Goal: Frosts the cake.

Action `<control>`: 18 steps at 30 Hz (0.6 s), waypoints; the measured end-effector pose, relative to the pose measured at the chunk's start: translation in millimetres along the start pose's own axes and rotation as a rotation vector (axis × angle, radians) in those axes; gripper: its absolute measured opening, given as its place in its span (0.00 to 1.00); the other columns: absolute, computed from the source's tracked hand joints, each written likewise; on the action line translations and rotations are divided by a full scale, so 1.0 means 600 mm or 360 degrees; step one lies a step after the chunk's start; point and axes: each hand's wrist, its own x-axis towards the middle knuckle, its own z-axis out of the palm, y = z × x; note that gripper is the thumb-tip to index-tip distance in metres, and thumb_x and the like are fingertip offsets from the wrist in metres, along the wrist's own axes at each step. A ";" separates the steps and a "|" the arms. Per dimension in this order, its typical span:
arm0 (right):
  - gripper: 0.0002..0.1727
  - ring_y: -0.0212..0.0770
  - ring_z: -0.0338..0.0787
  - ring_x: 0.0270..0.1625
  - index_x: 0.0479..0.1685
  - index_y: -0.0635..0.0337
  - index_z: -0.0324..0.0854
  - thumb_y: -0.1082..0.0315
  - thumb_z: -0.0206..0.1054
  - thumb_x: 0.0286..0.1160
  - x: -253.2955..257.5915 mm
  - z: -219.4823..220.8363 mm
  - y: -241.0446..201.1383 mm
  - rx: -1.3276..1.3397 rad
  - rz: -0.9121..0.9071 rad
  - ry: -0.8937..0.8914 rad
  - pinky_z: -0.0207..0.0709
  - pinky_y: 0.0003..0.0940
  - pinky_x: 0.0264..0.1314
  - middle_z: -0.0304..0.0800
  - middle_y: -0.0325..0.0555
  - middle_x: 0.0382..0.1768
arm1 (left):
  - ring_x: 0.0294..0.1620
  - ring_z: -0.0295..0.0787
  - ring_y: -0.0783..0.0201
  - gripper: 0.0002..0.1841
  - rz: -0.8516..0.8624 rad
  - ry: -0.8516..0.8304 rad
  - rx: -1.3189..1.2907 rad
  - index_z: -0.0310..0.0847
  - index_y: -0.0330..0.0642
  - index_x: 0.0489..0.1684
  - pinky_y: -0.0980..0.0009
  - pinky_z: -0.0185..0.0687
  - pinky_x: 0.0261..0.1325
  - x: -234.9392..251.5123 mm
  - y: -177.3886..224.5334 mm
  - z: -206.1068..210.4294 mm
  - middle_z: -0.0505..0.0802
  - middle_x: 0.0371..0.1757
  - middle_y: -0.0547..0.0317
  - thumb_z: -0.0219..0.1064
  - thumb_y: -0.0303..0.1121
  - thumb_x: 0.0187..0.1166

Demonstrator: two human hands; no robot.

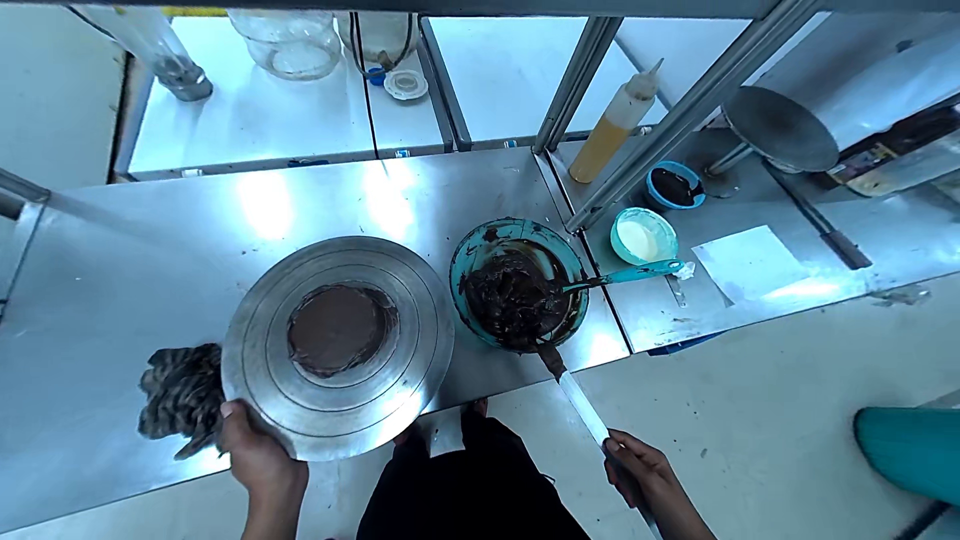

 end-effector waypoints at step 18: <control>0.19 0.25 0.88 0.29 0.64 0.43 0.89 0.52 0.57 0.87 0.127 0.236 -0.468 -0.1534 -0.1284 -0.1110 0.84 0.22 0.31 0.94 0.31 0.36 | 0.47 0.91 0.64 0.26 -0.0418 -0.0199 -0.0231 0.80 0.40 0.63 0.62 0.88 0.52 -0.025 0.039 -0.031 0.93 0.48 0.55 0.44 0.52 0.94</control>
